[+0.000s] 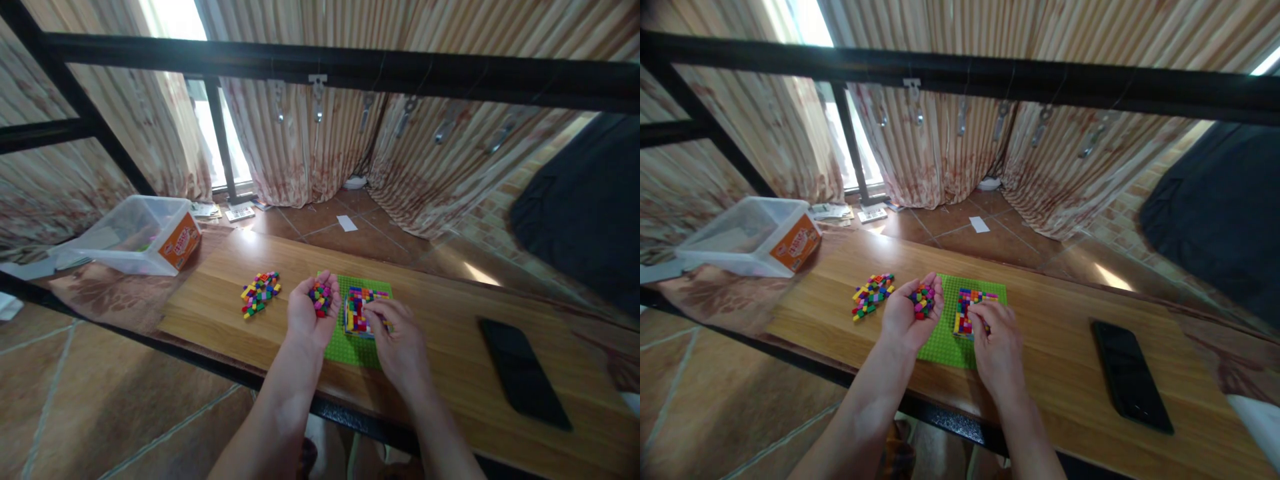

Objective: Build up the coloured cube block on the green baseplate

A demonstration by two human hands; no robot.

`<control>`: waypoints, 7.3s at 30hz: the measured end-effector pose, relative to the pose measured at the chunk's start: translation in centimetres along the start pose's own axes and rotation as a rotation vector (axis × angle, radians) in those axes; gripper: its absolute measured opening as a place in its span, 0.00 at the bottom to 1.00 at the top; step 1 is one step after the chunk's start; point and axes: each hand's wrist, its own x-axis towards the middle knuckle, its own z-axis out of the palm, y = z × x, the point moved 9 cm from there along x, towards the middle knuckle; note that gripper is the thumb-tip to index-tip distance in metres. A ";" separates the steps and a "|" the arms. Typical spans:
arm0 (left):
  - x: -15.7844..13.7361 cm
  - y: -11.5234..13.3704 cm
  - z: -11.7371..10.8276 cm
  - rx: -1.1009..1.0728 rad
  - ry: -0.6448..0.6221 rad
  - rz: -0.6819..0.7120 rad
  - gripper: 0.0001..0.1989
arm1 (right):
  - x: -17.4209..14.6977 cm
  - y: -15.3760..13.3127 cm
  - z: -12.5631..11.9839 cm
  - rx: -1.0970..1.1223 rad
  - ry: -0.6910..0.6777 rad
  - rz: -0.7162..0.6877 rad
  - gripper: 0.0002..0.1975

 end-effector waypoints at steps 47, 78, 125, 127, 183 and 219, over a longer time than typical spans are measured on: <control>0.1 0.0 -0.1 -0.006 -0.011 0.019 0.12 | -0.1 2.5 2.1 0.020 0.092 0.261 0.11; -0.3 -1.9 1.7 0.040 -0.128 -0.033 0.13 | 1.4 -2.4 0.8 0.364 -0.053 0.166 0.07; -0.8 -2.9 1.9 0.062 -0.131 -0.063 0.14 | 0.7 -7.0 1.5 0.119 -0.351 -0.022 0.10; -0.8 -2.7 1.8 0.064 -0.117 -0.054 0.13 | 0.7 -6.8 1.7 0.123 -0.385 -0.021 0.10; -0.1 0.2 0.6 -0.039 -0.043 0.070 0.15 | 1.2 4.8 1.5 0.206 0.072 0.222 0.08; -0.8 -3.5 2.2 0.107 -0.169 -0.090 0.17 | 1.8 -3.8 0.1 0.056 -0.042 -0.084 0.05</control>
